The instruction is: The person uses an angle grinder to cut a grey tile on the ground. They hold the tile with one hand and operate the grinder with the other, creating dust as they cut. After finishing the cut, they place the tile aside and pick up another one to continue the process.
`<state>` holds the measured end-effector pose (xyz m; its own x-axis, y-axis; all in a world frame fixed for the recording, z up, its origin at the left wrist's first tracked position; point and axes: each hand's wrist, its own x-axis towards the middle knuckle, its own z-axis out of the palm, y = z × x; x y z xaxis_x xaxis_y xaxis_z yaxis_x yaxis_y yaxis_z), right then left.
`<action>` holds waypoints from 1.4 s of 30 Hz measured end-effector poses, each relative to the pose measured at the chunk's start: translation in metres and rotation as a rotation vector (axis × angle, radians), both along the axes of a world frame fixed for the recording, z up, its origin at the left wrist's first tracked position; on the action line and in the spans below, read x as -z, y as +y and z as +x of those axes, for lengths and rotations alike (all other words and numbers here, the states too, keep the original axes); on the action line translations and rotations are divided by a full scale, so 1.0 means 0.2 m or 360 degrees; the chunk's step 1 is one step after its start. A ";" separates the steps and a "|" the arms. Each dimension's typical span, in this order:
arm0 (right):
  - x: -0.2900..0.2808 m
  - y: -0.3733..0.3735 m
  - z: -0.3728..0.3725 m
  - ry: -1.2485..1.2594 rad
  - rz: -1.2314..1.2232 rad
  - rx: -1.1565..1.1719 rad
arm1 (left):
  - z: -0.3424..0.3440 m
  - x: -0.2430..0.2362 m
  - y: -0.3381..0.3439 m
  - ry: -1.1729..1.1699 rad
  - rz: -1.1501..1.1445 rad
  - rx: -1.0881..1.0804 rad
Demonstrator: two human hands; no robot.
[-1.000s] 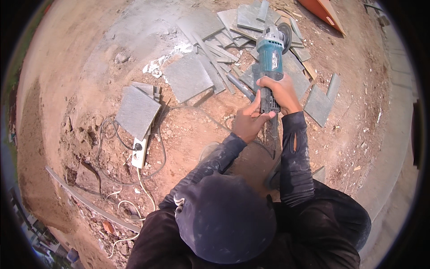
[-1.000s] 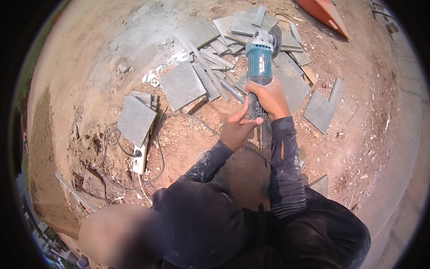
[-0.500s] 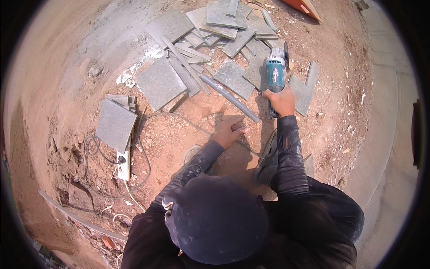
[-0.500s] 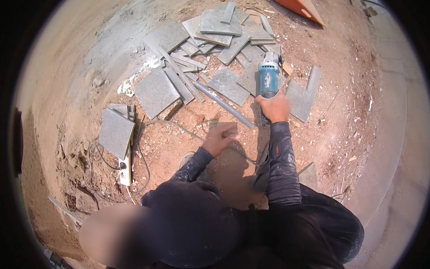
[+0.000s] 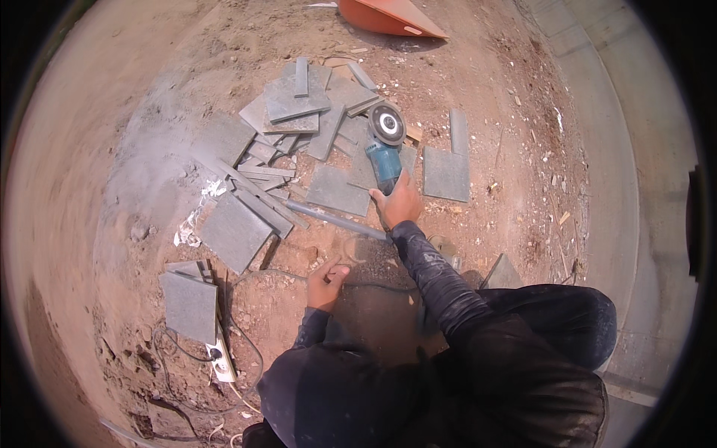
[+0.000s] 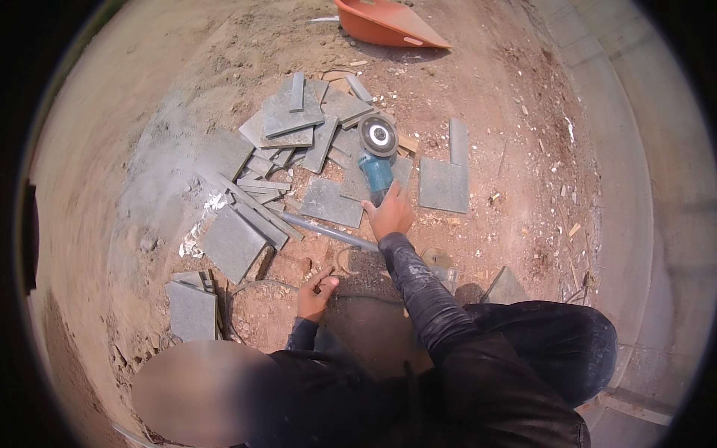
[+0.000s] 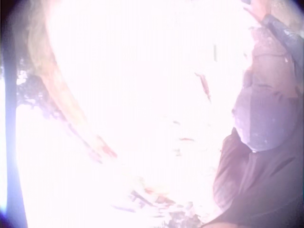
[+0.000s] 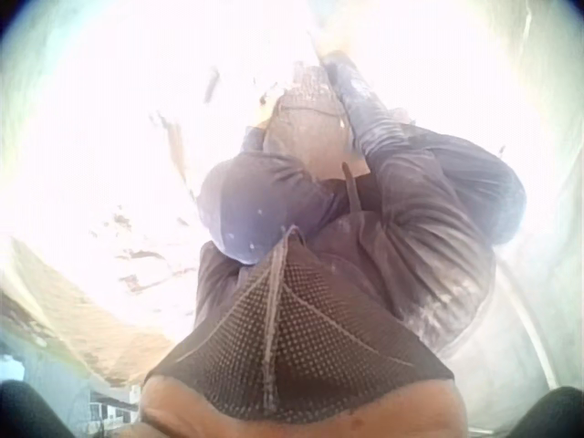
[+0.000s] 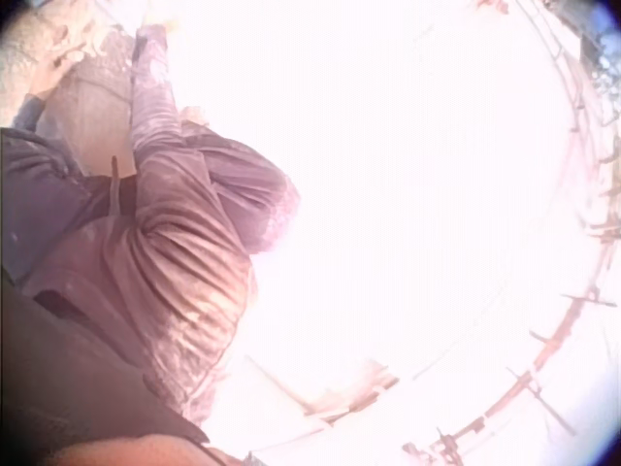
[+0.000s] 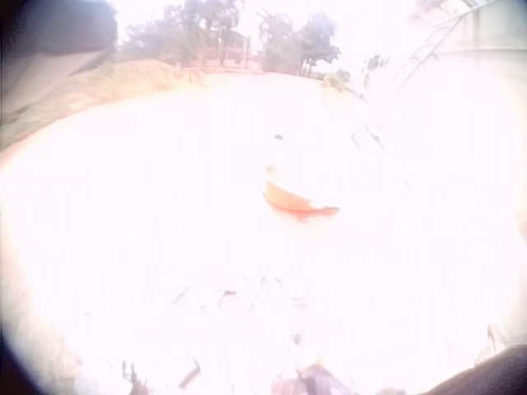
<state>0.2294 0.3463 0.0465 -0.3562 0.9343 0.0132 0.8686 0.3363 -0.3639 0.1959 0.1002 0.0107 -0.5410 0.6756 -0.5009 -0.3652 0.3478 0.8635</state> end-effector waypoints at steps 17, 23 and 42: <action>0.03 -0.01 0.06 0.0151 -0.0007 -0.0012 | 0.01 -0.01 0.06 -0.0116 0.0086 0.0002; 0.02 0.01 0.10 0.0156 -0.0040 -0.0021 | 0.00 -0.01 0.10 -0.0053 0.0048 0.0057; -0.74 1.81 -0.68 -0.0366 0.0327 -0.0429 | -0.16 -0.26 0.08 -0.0108 -0.0322 0.0006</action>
<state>0.0927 0.7084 0.1954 -0.6035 0.7932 0.0810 0.7902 0.6086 -0.0721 0.1634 0.1153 0.0622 -0.4989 0.5594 -0.6620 -0.4187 0.5132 0.7492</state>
